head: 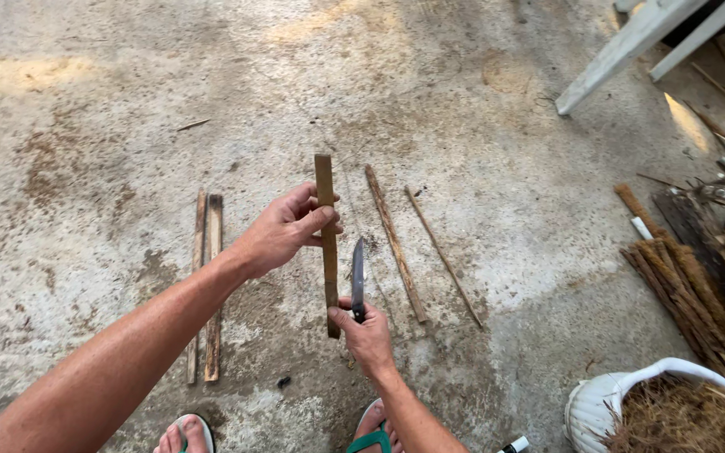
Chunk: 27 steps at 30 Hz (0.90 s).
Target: The person uses a knife to whittle and sharpen the ends of several thin wooden sticks. They hold each stick in one hand and shave off wood with the knife in the other, creating pointed tips. The sharpened sticks are placed on the concrete floor as the task progresses.
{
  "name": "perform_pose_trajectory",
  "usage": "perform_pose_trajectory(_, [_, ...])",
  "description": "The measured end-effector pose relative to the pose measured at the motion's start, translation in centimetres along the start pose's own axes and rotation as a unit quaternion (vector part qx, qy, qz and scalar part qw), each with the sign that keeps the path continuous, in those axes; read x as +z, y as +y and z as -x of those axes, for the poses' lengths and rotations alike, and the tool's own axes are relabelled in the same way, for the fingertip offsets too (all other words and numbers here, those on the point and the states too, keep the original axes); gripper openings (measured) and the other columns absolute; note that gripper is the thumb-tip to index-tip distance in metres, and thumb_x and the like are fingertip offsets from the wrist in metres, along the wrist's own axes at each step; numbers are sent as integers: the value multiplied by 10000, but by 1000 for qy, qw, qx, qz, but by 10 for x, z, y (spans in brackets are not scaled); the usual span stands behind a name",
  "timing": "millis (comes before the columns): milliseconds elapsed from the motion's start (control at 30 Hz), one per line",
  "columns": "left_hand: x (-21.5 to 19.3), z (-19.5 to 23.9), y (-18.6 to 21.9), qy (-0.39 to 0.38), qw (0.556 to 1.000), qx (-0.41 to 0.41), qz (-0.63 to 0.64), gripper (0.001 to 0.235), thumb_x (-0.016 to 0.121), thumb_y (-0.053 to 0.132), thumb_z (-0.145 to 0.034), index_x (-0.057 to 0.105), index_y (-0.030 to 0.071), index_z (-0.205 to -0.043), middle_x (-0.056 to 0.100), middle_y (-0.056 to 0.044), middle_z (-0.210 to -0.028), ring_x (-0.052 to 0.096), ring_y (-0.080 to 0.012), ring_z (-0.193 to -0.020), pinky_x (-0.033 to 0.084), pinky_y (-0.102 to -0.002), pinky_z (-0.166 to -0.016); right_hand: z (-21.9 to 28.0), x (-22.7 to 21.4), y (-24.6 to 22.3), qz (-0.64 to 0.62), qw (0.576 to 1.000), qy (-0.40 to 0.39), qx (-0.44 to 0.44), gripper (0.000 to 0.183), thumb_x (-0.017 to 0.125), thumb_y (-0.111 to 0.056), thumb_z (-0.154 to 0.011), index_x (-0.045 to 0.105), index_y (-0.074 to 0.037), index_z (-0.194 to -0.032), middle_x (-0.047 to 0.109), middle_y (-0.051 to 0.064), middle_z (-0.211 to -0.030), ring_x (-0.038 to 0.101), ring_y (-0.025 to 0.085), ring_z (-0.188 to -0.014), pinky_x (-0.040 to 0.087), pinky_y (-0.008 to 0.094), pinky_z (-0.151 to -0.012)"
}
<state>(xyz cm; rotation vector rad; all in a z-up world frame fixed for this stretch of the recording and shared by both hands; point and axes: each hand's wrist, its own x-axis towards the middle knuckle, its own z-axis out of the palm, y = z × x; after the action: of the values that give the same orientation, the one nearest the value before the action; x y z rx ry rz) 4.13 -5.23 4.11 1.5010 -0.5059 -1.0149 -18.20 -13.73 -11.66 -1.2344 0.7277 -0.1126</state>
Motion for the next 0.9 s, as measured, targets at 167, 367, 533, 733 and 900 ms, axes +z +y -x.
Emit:
perform_pose_trajectory(167, [-17,1,10,33,996,71,-48,269,528,203,-1023,586,98,-1264,681,-102,-1124,722,-189,-1088,604,-407,-946,-11,-10,-31,6,995,88,42,396,605,-301,-1008,686,24,-1220,496,-53,-632,401,46,-436,330,235,-340])
perform_pose_trajectory(367, [-18,8,-2,85,976,123,-160,197,555,179,-1012,653,116,-1170,746,-48,-1013,722,-165,-985,620,-340,-857,-7,-31,-66,-58,994,61,-71,471,416,-254,-1019,496,-29,-1425,508,-58,-713,433,36,-468,386,202,-367])
perform_pose_trajectory(533, [11,11,-30,85,948,155,-263,107,584,164,-1019,670,100,-1015,689,-39,-844,623,-145,-697,569,-307,-595,14,-18,-116,59,983,7,-175,449,442,-250,-1115,480,22,-1470,503,-25,-709,465,36,-505,398,202,-401])
perform_pose_trajectory(733, [33,25,-37,66,920,254,-291,97,615,162,-1022,657,76,-1042,647,-41,-830,619,-144,-667,550,-320,-565,59,6,-192,184,960,14,-211,529,470,-247,-1043,433,-28,-1523,670,8,-809,476,26,-480,369,207,-372])
perform_pose_trajectory(900, [37,39,-26,81,915,283,-276,121,634,134,-1004,649,52,-1090,645,-77,-882,659,-204,-714,556,-361,-597,70,18,-219,326,921,33,-211,528,488,-293,-1055,476,-35,-1515,633,48,-670,555,58,-518,431,255,-411])
